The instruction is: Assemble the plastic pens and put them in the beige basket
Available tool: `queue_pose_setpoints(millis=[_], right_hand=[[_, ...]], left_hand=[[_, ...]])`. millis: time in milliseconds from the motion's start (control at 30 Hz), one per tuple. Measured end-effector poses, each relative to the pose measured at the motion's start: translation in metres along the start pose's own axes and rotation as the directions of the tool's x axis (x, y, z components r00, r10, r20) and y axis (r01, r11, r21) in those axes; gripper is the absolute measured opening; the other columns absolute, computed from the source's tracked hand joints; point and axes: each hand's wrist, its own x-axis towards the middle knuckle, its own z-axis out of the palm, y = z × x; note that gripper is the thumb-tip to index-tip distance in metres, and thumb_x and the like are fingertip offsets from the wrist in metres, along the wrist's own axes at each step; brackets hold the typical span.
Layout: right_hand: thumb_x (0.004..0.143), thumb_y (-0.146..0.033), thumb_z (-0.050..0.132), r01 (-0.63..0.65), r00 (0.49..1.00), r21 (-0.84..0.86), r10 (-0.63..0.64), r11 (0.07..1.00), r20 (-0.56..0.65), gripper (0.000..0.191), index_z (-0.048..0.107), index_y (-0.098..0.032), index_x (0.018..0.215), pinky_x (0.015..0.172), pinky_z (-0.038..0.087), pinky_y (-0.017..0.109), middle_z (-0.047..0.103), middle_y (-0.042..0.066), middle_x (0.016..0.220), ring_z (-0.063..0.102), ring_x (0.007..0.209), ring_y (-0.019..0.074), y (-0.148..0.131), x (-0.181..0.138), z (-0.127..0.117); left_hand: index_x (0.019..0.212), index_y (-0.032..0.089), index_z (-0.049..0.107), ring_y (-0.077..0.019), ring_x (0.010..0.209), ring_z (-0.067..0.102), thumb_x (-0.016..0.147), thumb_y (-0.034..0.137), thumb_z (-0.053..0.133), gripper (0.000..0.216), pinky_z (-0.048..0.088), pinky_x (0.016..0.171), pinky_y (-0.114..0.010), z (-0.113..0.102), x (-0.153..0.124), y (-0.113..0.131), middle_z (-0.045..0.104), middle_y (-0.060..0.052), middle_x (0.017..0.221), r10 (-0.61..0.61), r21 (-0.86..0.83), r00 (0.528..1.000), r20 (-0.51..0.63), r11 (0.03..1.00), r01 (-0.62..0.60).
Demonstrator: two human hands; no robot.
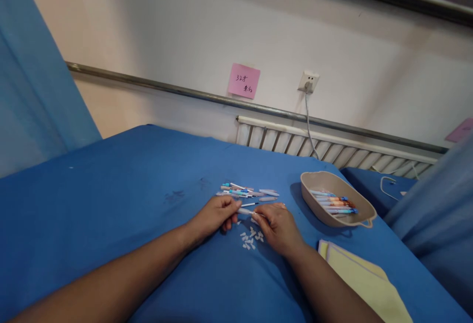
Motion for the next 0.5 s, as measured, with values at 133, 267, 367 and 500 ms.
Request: queue_pose_setpoints(millis=[133,267,367,500], right_hand=[[0.091,-0.028,0.047,-0.003,1.000,-0.011,0.003,1.000,0.003,0.017,0.063,-0.023,0.086,0.075,0.036,0.030,0.068,0.001,0.077,0.061,0.073,0.0164,0.0002,0.0002,0.0001],[0.091,-0.028,0.046,0.008,1.000,-0.008,-0.008,1.000,-0.006,0.018,0.062,-0.023,0.087,0.076,0.036,0.029,0.068,0.002,0.077,0.061,0.074,0.0164,0.0005,0.0002,0.0000],[0.090,-0.028,0.047,0.017,1.000,-0.006,-0.017,1.000,-0.008,0.016,0.063,-0.023,0.087,0.076,0.036,0.029,0.068,0.001,0.076,0.061,0.073,0.0165,0.0008,-0.0001,-0.0001],[0.089,-0.027,0.049,0.012,1.000,0.000,-0.012,1.000,-0.007,0.014,0.063,-0.023,0.088,0.076,0.036,0.030,0.069,0.002,0.077,0.062,0.075,0.0173,0.0011,-0.0004,-0.0002]], left_hand=[[0.078,0.015,0.062,-0.0137,0.076,0.059,0.059,0.029,0.076,0.028,0.045,0.067,-0.023,-0.0024,0.0004,-0.0010,0.065,-0.004,0.090,0.180,-0.048,0.984,0.004,0.983,-0.180],[0.095,0.015,0.059,-0.0128,0.063,0.059,0.072,0.045,0.064,0.038,0.044,0.055,-0.023,-0.0023,0.0007,-0.0027,0.065,-0.004,0.079,0.042,-0.062,0.998,0.054,0.997,-0.038],[0.075,0.014,0.057,-0.0095,0.046,0.049,0.076,0.054,0.055,0.040,0.037,0.045,-0.020,-0.0020,0.0021,-0.0048,0.058,0.001,0.059,-0.027,0.017,0.997,0.075,1.000,0.026],[0.078,0.014,0.061,-0.0103,0.060,0.053,0.066,0.036,0.070,0.026,0.040,0.056,-0.021,-0.0035,0.0028,-0.0046,0.059,0.001,0.068,0.141,0.044,0.988,0.063,0.989,-0.144]])
